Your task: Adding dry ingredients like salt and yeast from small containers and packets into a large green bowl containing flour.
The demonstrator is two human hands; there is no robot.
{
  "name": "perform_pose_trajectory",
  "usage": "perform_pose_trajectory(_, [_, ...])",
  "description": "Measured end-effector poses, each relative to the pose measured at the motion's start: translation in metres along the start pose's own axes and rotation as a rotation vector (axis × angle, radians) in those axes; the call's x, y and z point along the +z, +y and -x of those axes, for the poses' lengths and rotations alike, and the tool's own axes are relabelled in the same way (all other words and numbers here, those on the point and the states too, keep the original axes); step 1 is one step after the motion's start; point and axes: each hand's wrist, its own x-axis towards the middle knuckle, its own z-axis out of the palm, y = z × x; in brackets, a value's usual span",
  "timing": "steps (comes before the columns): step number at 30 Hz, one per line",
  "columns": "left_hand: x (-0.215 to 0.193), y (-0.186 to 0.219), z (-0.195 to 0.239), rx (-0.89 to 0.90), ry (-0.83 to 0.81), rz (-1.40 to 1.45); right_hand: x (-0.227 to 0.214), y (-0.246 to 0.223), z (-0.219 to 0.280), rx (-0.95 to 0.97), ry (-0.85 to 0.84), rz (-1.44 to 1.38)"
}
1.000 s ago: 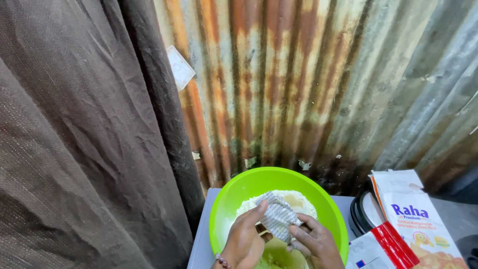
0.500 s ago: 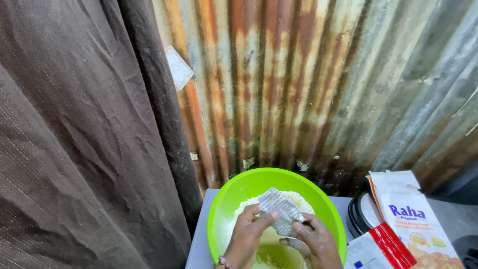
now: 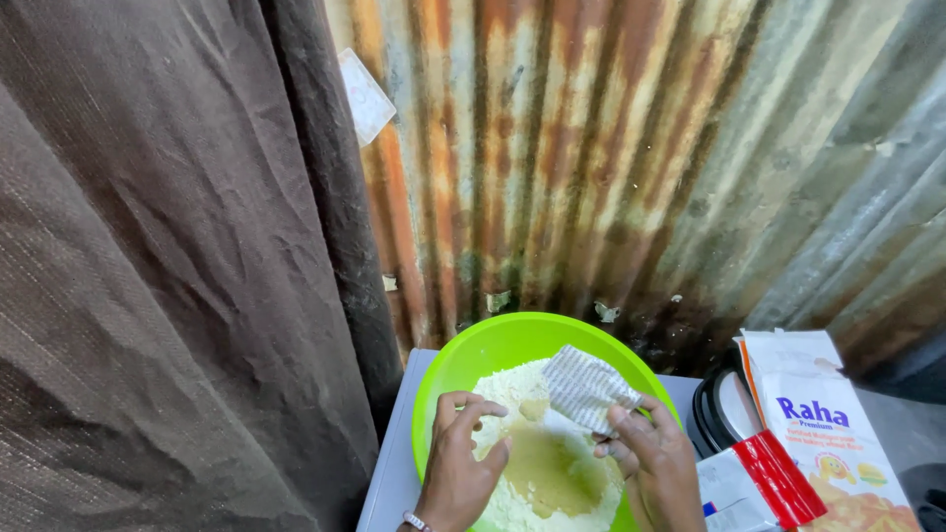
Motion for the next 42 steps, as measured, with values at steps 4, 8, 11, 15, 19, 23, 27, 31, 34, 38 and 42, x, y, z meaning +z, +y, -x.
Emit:
perform_pose_trajectory(4, [0.001, 0.014, 0.007, 0.001, 0.008, -0.020, 0.020, -0.050, 0.005, -0.070, 0.080, 0.247])
perform_pose_trajectory(8, [0.004, 0.014, 0.005, 0.100, -0.011, -0.119, 0.044, -0.084, 0.005, -0.086, 0.136, 0.694])
perform_pose_trajectory(11, [0.004, 0.012, 0.006, 0.082, -0.006, -0.122, 0.050, -0.090, 0.003, -0.062, 0.145, 0.877])
perform_pose_trajectory(15, [0.004, 0.013, 0.006, 0.093, 0.014, -0.100, 0.057, -0.094, -0.001, -0.065, 0.094, 1.091])
perform_pose_trajectory(19, [0.004, 0.015, 0.006, 0.073, 0.004, -0.100, 0.062, -0.096, -0.007, -0.086, 0.047, 1.147])
perform_pose_trajectory(23, [0.003, 0.015, 0.007, 0.070, 0.007, -0.102, 0.060, -0.092, -0.017, -0.155, -0.003, 1.248])
perform_pose_trajectory(27, [0.003, 0.016, 0.008, 0.030, 0.004, -0.111, 0.063, -0.096, -0.017, -0.215, -0.017, 1.322])
perform_pose_trajectory(31, [0.004, 0.013, 0.011, 0.026, 0.008, -0.145, 0.066, -0.097, -0.013, -0.157, -0.025, 1.357])
perform_pose_trajectory(34, [0.003, 0.016, 0.002, 0.043, 0.022, -0.132, 0.067, -0.094, -0.016, -0.260, 0.000, 1.345])
perform_pose_trajectory(38, [0.004, 0.013, 0.011, 0.051, 0.028, -0.129, 0.055, -0.084, -0.013, -0.316, 0.025, 1.328])
perform_pose_trajectory(42, [0.002, 0.015, 0.009, 0.051, 0.028, -0.133, 0.053, -0.085, -0.006, -0.388, 0.062, 1.247])
